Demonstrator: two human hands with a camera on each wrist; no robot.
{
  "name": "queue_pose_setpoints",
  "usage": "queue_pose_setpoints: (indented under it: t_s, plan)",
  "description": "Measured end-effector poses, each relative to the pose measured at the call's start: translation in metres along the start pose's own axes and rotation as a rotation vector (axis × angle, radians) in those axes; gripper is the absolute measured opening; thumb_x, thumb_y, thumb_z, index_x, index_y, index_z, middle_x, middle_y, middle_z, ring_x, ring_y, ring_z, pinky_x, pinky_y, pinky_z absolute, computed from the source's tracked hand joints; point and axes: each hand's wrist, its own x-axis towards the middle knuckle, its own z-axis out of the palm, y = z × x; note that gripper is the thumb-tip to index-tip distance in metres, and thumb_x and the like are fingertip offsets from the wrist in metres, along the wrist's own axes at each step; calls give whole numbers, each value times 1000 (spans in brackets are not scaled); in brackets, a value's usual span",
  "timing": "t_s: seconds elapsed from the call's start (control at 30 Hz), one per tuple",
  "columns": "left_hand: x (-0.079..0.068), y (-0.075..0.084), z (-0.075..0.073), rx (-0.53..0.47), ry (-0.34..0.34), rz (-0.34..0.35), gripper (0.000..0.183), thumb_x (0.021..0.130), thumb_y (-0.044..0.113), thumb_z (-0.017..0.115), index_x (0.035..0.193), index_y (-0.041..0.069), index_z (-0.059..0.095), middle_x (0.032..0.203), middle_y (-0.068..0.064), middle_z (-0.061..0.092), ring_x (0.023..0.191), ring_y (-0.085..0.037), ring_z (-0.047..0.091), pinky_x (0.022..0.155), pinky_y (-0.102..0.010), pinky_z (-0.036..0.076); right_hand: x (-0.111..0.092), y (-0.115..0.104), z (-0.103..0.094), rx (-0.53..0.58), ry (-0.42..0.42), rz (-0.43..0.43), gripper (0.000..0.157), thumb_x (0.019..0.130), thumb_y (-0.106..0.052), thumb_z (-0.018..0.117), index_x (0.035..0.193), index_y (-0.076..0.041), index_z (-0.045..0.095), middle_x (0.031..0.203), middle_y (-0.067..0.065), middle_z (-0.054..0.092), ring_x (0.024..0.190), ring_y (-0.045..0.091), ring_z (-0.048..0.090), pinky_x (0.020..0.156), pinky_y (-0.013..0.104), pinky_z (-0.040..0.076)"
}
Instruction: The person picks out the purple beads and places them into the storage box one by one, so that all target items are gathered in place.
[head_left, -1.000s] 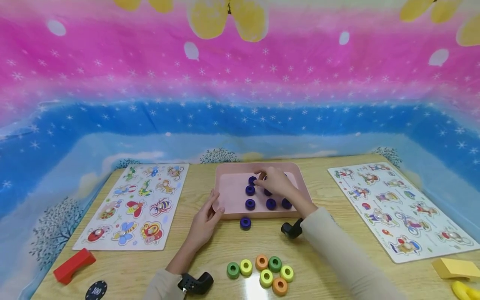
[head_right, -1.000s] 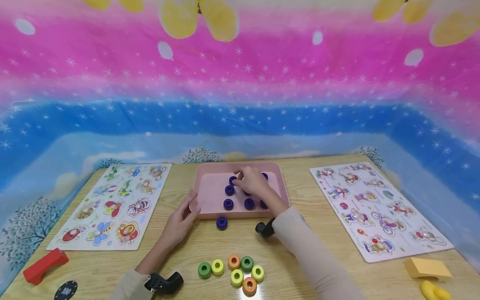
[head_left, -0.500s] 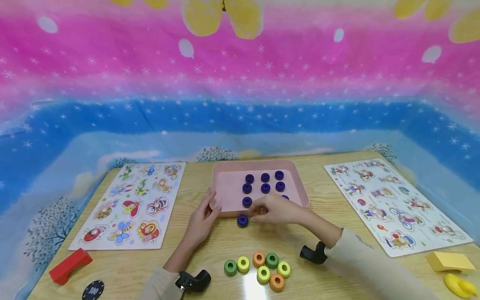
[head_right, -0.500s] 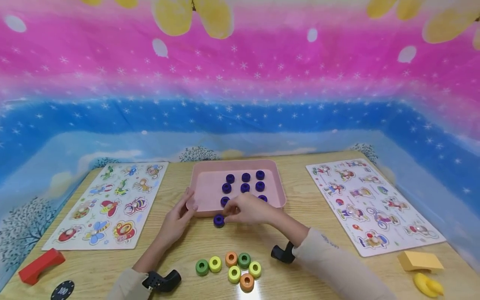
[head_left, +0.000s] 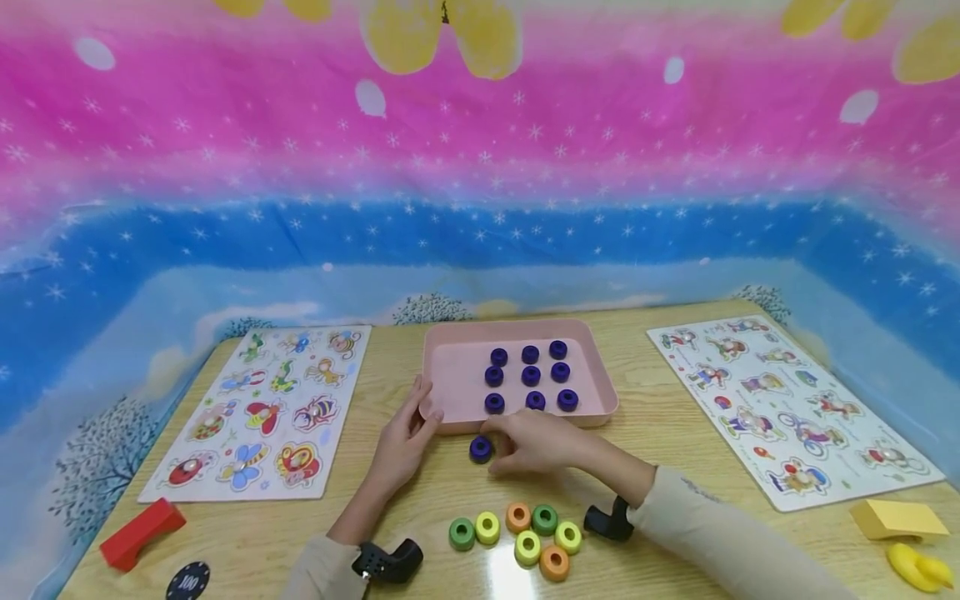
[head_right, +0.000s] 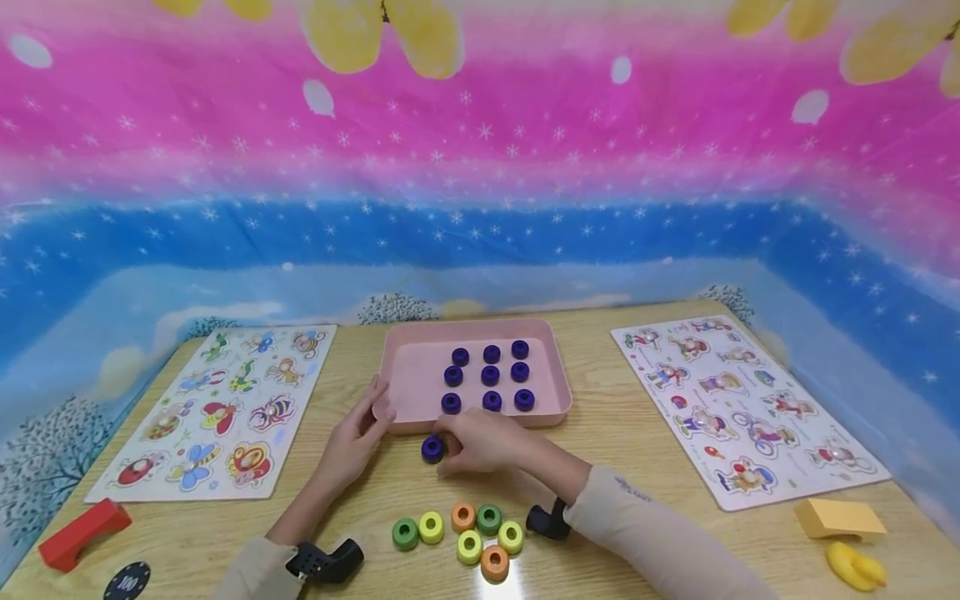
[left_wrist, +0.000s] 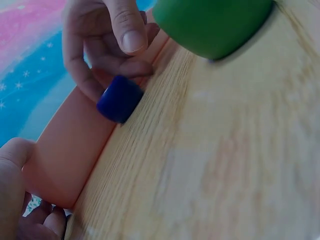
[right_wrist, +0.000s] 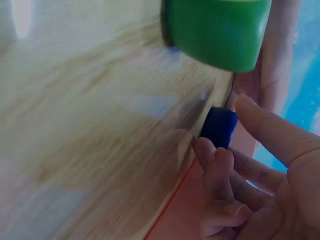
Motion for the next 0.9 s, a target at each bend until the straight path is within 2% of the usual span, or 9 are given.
queue_pose_setpoints:
  t_s: [0.2, 0.33, 0.47, 0.57, 0.7, 0.9]
  plan:
    - [0, 1, 1, -6, -3, -8, 47, 85, 20, 51, 128, 9, 37, 137, -2, 21, 120, -10, 23, 92, -21, 28, 5, -2, 5, -9, -12, -15, 28, 70, -32, 67, 90, -16, 56, 66, -14, 51, 58, -2, 48, 52, 14, 42]
    - [1, -1, 3, -12, -8, -11, 47, 85, 20, 51, 128, 8, 37, 136, 0, 21, 120, -9, 23, 92, -20, 28, 3, -4, 4, -4, -15, 2, 24, 70, -30, 67, 87, -16, 56, 67, -14, 51, 59, -1, 48, 53, 14, 42]
    - [0, -1, 3, -11, -10, -4, 48, 85, 23, 51, 128, 8, 36, 137, -1, 20, 120, -11, 24, 93, -22, 28, -1, -7, -6, 41, -5, 6, 22, 72, -27, 66, 89, -16, 58, 70, -13, 52, 61, 0, 49, 54, 16, 43]
    - [-1, 0, 2, -9, -12, 8, 49, 85, 25, 50, 128, 7, 36, 137, -3, 19, 120, -13, 23, 93, -24, 28, 0, -8, -18, 37, 46, -19, 21, 73, -26, 65, 91, -17, 58, 72, -12, 53, 62, 1, 49, 55, 17, 43]
    - [-1, 1, 1, -1, -15, -2, 49, 85, 23, 50, 129, 8, 35, 137, -2, 19, 121, -13, 22, 93, -23, 27, 11, -5, -31, -21, 146, -41, 23, 74, -27, 64, 93, -16, 57, 74, -11, 54, 62, 0, 49, 55, 17, 43]
    - [0, 1, 1, 0, -8, -12, 47, 86, 20, 50, 129, 9, 35, 137, -2, 19, 121, -13, 22, 93, -24, 27, 38, 6, -30, 6, 177, 58, 25, 76, -26, 62, 97, -14, 55, 75, -10, 54, 65, 2, 51, 56, 18, 44]
